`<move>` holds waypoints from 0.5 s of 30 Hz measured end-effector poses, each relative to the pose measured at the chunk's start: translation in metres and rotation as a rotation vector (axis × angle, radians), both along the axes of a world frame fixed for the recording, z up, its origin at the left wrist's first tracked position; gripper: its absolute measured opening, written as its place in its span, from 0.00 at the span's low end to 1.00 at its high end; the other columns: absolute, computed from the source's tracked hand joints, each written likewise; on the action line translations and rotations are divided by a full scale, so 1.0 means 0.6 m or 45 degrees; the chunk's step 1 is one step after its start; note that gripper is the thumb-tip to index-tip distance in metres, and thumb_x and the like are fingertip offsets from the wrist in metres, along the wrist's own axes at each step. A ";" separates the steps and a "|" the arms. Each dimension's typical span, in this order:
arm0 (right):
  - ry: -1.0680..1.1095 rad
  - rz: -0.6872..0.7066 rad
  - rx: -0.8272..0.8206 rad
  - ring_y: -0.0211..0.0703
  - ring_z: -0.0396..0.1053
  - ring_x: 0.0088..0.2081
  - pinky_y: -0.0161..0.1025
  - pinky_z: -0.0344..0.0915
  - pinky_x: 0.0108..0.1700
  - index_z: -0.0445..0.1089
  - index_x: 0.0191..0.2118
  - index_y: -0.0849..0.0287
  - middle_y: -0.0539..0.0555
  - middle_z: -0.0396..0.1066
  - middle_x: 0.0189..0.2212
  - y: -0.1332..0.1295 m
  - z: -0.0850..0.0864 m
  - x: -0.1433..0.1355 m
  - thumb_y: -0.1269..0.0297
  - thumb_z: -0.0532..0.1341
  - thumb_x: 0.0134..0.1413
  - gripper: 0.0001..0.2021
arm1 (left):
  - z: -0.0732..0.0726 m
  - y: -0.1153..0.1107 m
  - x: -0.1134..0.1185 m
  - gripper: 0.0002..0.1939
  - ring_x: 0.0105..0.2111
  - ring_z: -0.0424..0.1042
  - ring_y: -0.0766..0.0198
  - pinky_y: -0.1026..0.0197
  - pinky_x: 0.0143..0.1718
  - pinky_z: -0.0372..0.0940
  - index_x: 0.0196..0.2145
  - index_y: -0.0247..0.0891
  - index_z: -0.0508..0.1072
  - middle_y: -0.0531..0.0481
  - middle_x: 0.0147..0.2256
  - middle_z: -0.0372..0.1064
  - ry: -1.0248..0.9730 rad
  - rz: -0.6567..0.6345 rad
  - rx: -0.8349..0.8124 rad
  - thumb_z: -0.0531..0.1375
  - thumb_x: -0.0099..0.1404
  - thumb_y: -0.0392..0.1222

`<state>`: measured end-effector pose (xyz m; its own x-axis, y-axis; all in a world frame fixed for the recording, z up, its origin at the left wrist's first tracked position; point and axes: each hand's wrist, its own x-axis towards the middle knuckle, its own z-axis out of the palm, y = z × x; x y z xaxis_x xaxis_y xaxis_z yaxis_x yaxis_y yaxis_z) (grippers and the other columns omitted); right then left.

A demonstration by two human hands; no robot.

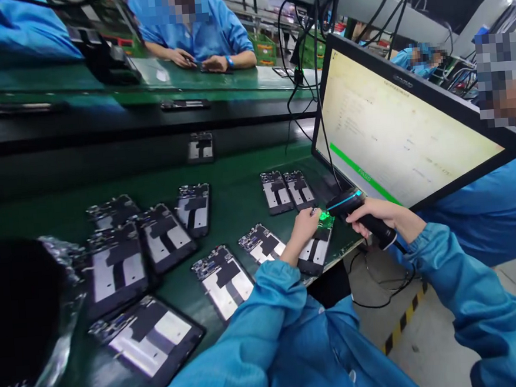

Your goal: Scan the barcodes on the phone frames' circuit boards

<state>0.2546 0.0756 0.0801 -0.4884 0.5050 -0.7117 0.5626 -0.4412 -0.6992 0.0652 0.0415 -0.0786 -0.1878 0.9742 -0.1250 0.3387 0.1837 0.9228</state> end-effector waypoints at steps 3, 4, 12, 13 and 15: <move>-0.007 -0.007 0.009 0.37 0.70 0.18 0.31 0.72 0.21 0.73 0.28 0.67 0.55 0.73 0.19 0.000 0.005 -0.005 0.66 0.69 0.46 0.08 | 0.002 0.001 -0.001 0.16 0.26 0.62 0.64 0.63 0.28 0.50 0.24 0.35 0.69 0.49 0.24 0.67 -0.012 -0.018 0.006 0.52 0.65 0.46; -0.010 -0.012 0.014 0.37 0.70 0.18 0.31 0.72 0.21 0.73 0.28 0.67 0.55 0.73 0.19 0.000 0.006 -0.006 0.66 0.69 0.46 0.08 | 0.002 0.001 -0.001 0.16 0.25 0.62 0.64 0.62 0.28 0.50 0.24 0.36 0.68 0.49 0.23 0.66 -0.014 -0.023 0.007 0.52 0.64 0.46; -0.017 -0.041 0.037 0.36 0.67 0.17 0.31 0.69 0.20 0.71 0.25 0.65 0.52 0.71 0.17 -0.007 0.007 -0.003 0.64 0.70 0.44 0.10 | -0.004 0.003 -0.001 0.16 0.25 0.62 0.63 0.62 0.28 0.50 0.23 0.36 0.69 0.49 0.22 0.65 -0.001 -0.023 0.000 0.52 0.65 0.46; -0.012 -0.039 0.040 0.36 0.67 0.17 0.31 0.69 0.19 0.71 0.26 0.65 0.52 0.71 0.17 -0.007 0.007 -0.003 0.64 0.70 0.44 0.10 | -0.004 0.004 -0.001 0.17 0.25 0.63 0.63 0.62 0.28 0.50 0.23 0.36 0.69 0.49 0.22 0.66 0.005 -0.021 0.001 0.52 0.65 0.47; -0.007 -0.027 0.044 0.36 0.67 0.17 0.31 0.69 0.19 0.71 0.27 0.65 0.52 0.71 0.17 -0.007 0.007 -0.002 0.63 0.70 0.44 0.11 | -0.004 0.004 -0.001 0.17 0.26 0.64 0.62 0.62 0.29 0.51 0.24 0.36 0.70 0.48 0.23 0.67 0.017 -0.011 -0.002 0.52 0.65 0.48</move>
